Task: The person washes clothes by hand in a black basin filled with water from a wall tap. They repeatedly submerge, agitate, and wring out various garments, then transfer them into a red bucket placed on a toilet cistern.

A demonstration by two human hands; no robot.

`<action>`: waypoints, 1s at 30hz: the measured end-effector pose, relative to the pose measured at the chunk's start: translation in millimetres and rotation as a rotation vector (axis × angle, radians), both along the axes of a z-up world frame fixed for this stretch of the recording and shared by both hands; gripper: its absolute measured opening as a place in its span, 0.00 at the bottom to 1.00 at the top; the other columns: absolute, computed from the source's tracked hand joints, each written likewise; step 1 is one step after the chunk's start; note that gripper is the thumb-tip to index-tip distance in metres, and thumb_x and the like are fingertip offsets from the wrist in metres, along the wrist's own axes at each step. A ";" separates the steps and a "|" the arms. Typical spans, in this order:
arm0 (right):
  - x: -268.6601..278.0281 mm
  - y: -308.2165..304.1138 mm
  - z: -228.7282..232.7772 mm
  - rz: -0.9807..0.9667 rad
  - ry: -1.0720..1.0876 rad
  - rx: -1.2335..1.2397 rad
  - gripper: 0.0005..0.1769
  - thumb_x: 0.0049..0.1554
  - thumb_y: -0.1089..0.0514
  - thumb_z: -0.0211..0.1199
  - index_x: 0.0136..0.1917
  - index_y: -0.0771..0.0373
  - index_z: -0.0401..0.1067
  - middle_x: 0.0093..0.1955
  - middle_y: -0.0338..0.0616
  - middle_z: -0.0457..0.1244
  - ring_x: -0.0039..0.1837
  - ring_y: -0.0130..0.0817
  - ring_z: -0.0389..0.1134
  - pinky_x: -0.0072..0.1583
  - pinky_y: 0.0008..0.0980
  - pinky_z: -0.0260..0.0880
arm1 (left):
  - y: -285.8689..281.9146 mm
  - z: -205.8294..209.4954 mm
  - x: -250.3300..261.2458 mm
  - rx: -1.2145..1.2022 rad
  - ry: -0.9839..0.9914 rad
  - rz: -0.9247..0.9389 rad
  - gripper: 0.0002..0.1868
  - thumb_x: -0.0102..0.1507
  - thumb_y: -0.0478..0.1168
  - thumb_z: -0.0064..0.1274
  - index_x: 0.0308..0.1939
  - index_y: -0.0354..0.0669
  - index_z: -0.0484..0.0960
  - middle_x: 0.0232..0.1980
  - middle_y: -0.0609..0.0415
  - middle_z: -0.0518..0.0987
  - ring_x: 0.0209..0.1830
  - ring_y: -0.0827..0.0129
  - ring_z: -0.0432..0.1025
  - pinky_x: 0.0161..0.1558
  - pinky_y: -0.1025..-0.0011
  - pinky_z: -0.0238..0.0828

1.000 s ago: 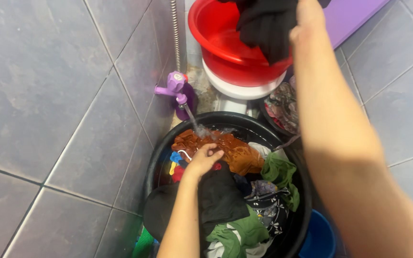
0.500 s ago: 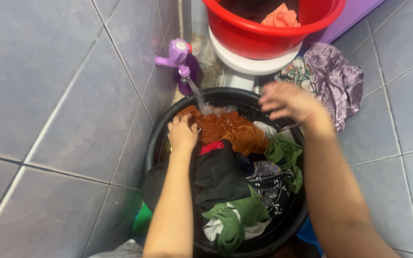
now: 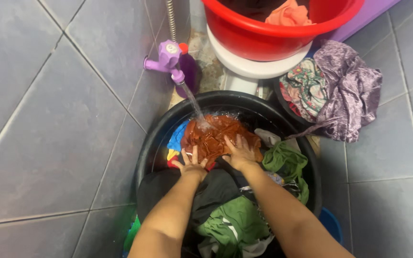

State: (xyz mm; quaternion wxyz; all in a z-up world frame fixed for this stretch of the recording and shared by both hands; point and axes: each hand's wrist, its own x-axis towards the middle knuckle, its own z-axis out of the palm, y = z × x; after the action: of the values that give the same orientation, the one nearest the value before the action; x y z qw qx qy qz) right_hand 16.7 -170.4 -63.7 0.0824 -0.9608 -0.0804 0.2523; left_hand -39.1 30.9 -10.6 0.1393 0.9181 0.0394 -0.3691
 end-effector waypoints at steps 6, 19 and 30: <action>23.8 47.3 71.1 -0.312 -0.096 0.809 0.18 0.45 0.67 0.73 0.50 0.63 0.76 0.50 0.45 0.72 0.50 0.33 0.72 0.51 0.34 0.75 | 37.7 50.4 55.0 -1.088 -0.432 0.466 0.48 0.59 0.60 0.63 0.77 0.47 0.60 0.78 0.46 0.65 0.78 0.57 0.60 0.73 0.66 0.56; -35.6 11.5 281.2 -0.923 0.367 2.091 0.20 0.55 0.45 0.62 0.54 0.60 0.74 0.48 0.50 0.71 0.50 0.45 0.73 0.51 0.46 0.76 | -67.3 157.8 0.3 -1.305 -1.063 0.573 0.20 0.52 0.32 0.64 0.48 0.39 0.82 0.43 0.52 0.84 0.41 0.68 0.78 0.46 0.69 0.77; -2.0 -24.6 139.3 -0.800 0.023 1.528 0.21 0.63 0.47 0.54 0.54 0.65 0.77 0.51 0.46 0.70 0.51 0.38 0.72 0.52 0.33 0.74 | -13.8 99.9 42.2 -0.544 -1.094 0.410 0.26 0.52 0.44 0.67 0.51 0.37 0.80 0.59 0.42 0.79 0.59 0.54 0.74 0.64 0.59 0.72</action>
State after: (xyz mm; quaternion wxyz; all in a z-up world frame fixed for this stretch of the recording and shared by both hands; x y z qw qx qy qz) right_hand 14.7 -195.0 75.6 0.7896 -0.5954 0.1171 0.0910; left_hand 3.2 17.2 89.3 0.4346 0.8794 0.0423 0.1897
